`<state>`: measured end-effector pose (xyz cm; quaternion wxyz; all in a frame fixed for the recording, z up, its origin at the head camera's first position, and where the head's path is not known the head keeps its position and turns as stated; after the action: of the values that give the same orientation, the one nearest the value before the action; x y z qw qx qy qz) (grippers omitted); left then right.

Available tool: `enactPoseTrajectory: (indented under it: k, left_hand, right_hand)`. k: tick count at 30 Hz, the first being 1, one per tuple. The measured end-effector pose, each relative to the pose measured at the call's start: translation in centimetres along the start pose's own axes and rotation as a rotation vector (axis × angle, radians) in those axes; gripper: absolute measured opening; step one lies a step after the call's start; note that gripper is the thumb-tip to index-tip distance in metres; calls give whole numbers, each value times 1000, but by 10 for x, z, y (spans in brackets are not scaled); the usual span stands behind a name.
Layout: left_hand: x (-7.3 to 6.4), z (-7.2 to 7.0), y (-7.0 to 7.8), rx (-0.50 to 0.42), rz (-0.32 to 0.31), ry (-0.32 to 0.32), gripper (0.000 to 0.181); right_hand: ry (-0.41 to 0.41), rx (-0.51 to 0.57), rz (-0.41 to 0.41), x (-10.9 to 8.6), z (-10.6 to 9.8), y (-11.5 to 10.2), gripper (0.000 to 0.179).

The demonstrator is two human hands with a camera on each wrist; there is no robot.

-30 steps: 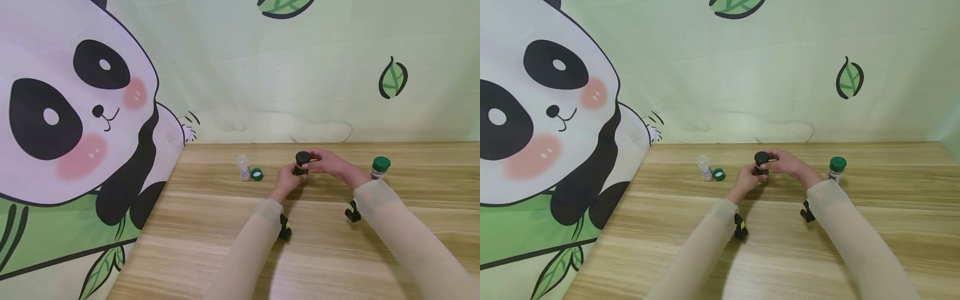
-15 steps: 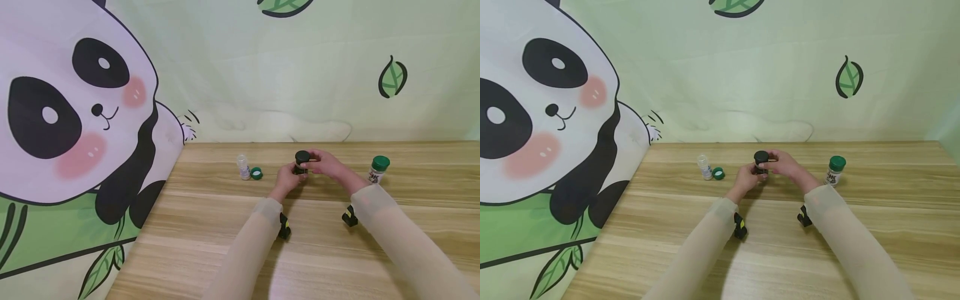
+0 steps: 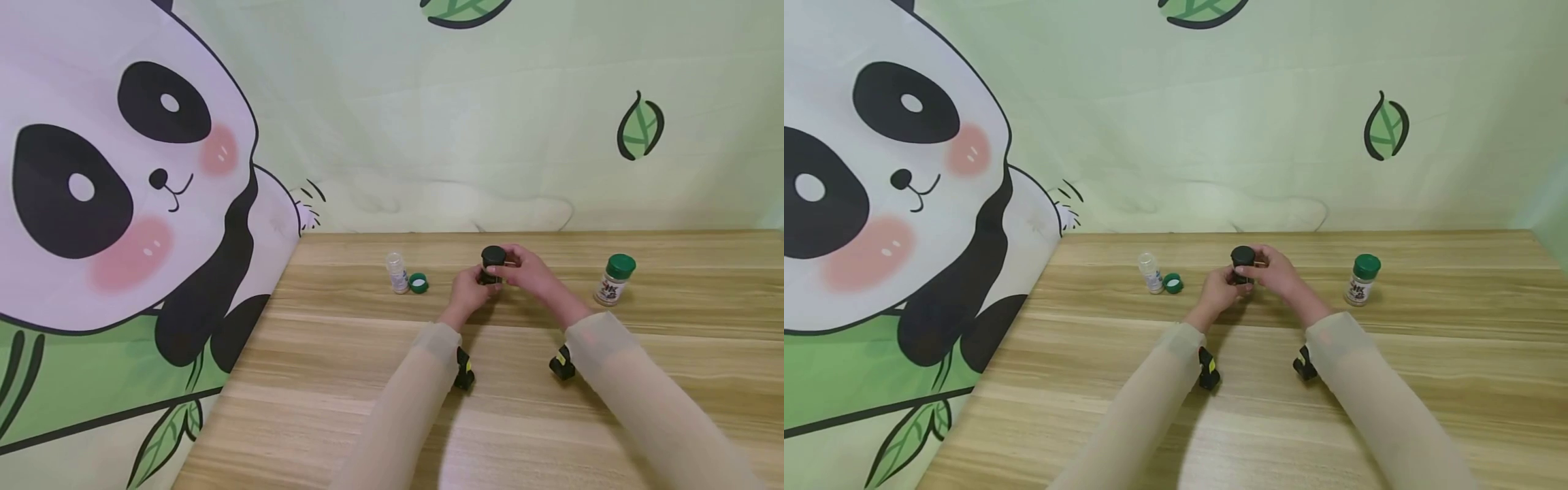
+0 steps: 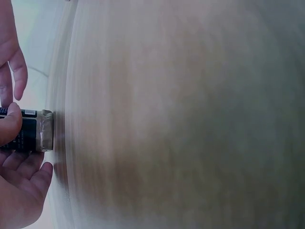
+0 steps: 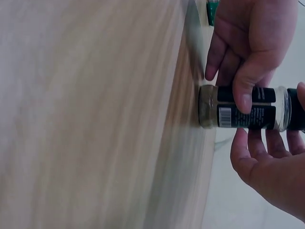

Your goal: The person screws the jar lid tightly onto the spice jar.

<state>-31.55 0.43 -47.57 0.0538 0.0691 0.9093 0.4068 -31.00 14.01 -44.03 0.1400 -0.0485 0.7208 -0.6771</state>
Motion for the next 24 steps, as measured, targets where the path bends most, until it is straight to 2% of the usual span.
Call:
enactPoseTrajectory:
  k: [6, 12, 16, 24]
  left_hand:
    - [0, 0, 1, 10, 10, 7, 34]
    - [1, -1, 1, 34, 30, 11, 35]
    - [0, -1, 2, 45, 31, 13, 36]
    - [-2, -3, 5, 45, 37, 24, 40]
  right_hand:
    - [67, -10, -21, -2, 4, 3, 62]
    - [123, 36, -25, -2, 7, 5, 65]
    - [142, 85, -27, -2, 9, 7, 66]
    - [184, 100, -26, -3, 12, 8, 65]
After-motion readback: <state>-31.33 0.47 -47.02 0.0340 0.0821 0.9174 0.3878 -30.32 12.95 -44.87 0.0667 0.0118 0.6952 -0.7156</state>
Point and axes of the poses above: each hand's wrist, its own x-axis towards the middle knuckle, its own z-axis out of the palm, y = z × x, the point moved 3 cm from there along x, towards the middle knuckle, and after that the axes turned 14 degrees about x, right-handed, at the moved point
